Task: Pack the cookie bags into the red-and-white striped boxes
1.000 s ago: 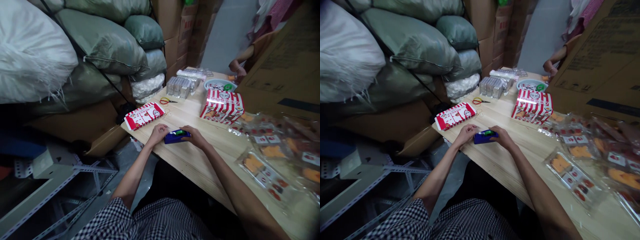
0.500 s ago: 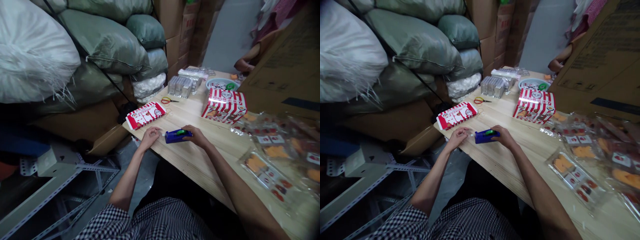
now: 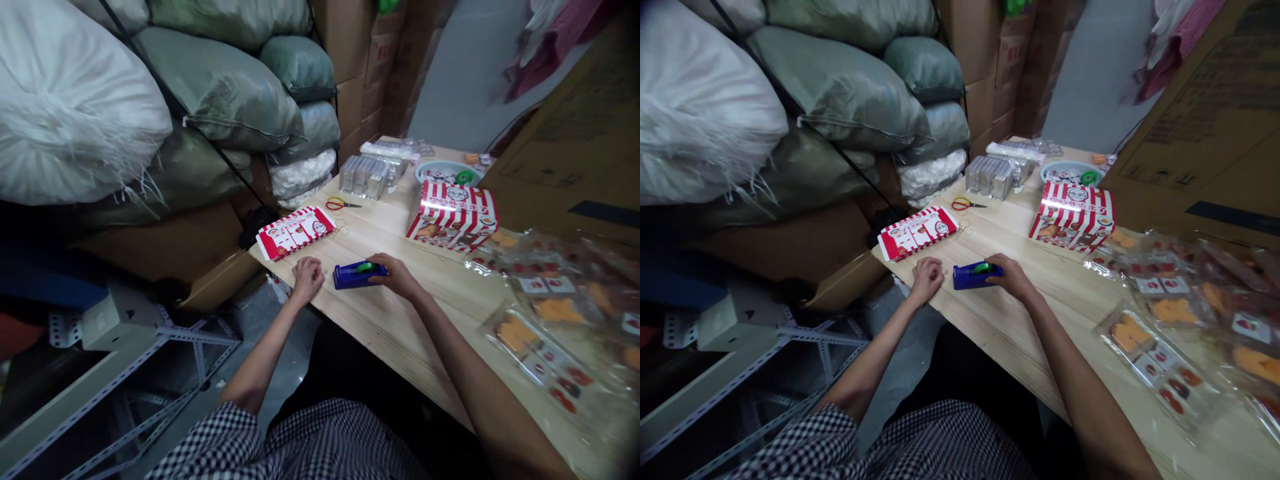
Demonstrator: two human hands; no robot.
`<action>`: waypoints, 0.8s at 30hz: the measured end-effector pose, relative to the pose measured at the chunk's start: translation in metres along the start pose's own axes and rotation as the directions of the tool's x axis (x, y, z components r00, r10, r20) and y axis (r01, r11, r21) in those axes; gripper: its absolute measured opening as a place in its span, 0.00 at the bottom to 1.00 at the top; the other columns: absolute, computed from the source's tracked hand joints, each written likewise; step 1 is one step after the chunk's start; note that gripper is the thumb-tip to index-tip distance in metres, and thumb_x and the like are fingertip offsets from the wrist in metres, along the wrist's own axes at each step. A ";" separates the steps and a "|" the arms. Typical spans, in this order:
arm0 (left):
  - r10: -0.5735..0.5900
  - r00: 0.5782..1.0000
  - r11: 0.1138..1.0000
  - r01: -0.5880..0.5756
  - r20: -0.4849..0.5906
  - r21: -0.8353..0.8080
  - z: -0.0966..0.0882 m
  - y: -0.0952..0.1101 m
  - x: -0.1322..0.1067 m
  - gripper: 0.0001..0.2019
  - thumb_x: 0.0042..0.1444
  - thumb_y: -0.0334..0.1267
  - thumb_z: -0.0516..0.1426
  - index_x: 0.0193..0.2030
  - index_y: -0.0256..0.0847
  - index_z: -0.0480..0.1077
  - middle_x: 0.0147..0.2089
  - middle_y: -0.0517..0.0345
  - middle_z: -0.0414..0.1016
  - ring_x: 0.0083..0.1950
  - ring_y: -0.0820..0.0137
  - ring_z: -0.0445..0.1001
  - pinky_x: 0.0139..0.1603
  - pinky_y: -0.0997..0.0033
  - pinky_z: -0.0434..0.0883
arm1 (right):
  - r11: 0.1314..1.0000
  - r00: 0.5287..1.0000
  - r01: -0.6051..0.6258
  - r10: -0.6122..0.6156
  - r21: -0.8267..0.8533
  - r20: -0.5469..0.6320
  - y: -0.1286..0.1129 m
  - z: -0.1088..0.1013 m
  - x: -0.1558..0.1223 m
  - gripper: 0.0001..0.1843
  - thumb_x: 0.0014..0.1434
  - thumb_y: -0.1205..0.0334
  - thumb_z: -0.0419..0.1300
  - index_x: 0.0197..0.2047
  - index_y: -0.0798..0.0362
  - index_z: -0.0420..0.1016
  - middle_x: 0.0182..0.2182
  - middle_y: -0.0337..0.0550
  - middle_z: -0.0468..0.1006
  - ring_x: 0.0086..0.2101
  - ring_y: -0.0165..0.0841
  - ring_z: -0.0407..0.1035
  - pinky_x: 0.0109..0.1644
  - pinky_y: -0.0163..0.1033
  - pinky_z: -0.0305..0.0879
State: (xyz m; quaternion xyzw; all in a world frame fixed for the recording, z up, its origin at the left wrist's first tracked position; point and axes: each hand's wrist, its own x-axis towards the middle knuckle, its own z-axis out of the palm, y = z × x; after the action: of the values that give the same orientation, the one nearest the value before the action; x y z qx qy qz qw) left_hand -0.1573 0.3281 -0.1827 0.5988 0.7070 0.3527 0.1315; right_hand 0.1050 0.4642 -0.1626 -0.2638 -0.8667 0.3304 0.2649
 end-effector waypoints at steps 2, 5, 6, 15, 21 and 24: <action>0.017 1.000 0.999 -0.016 -0.016 0.032 -0.014 0.003 0.009 0.03 0.56 0.32 0.57 0.31 0.42 0.70 0.54 0.49 0.74 0.61 0.55 0.63 0.62 0.47 0.57 | 1.000 1.000 -0.006 0.006 -0.006 -0.019 0.001 0.003 0.000 0.22 0.50 0.62 0.71 0.51 0.48 0.80 0.48 0.49 0.80 0.51 0.47 0.74 0.57 0.53 0.70; 0.123 0.992 0.991 -0.124 0.022 0.047 -0.037 0.017 0.048 0.03 0.59 0.34 0.56 0.34 0.43 0.71 0.54 0.51 0.74 0.58 0.59 0.66 0.63 0.53 0.58 | 0.999 0.997 -0.026 0.025 -0.021 -0.077 0.000 0.005 -0.005 0.29 0.50 0.62 0.72 0.57 0.49 0.76 0.54 0.52 0.78 0.58 0.51 0.69 0.62 0.58 0.65; 0.169 0.984 0.984 -0.172 0.061 0.048 -0.042 0.024 0.068 0.04 0.59 0.35 0.56 0.36 0.43 0.72 0.54 0.53 0.74 0.58 0.61 0.67 0.63 0.56 0.59 | 0.999 0.994 -0.034 0.032 -0.024 -0.102 -0.002 0.005 -0.009 0.34 0.51 0.61 0.72 0.61 0.49 0.72 0.59 0.54 0.74 0.61 0.52 0.65 0.64 0.59 0.62; 0.082 0.888 0.928 -0.234 0.453 0.291 0.017 0.056 0.235 0.02 0.50 0.31 0.64 0.32 0.36 0.77 0.51 0.47 0.76 0.62 0.50 0.64 0.64 0.46 0.59 | 0.975 0.912 -0.195 0.222 0.110 -0.346 -0.033 -0.003 -0.100 0.32 0.60 0.53 0.65 0.66 0.44 0.66 0.67 0.49 0.63 0.66 0.46 0.57 0.69 0.60 0.54; -0.086 0.876 0.875 -0.161 0.474 0.457 0.057 0.038 0.255 0.15 0.62 0.41 0.60 0.53 0.38 0.72 0.61 0.47 0.69 0.64 0.56 0.66 0.65 0.43 0.62 | 0.920 0.860 -0.308 0.378 0.242 -0.343 -0.042 0.012 -0.141 0.27 0.61 0.53 0.64 0.63 0.41 0.71 0.63 0.45 0.69 0.64 0.46 0.62 0.68 0.62 0.56; -0.111 0.893 0.873 -0.122 0.437 0.472 0.060 0.033 0.257 0.17 0.62 0.42 0.59 0.56 0.37 0.70 0.61 0.47 0.69 0.62 0.56 0.67 0.62 0.43 0.65 | 0.905 0.847 -0.319 0.405 0.280 -0.343 -0.043 0.015 -0.149 0.25 0.60 0.53 0.65 0.60 0.43 0.73 0.61 0.46 0.72 0.62 0.48 0.64 0.67 0.63 0.58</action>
State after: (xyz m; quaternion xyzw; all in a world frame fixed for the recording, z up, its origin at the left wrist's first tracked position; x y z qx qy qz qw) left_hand -0.1601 0.5913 -0.1429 0.6796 0.7208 0.0150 0.1354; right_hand 0.1906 0.3360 -0.1845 -0.4543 -0.6894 0.4053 0.3926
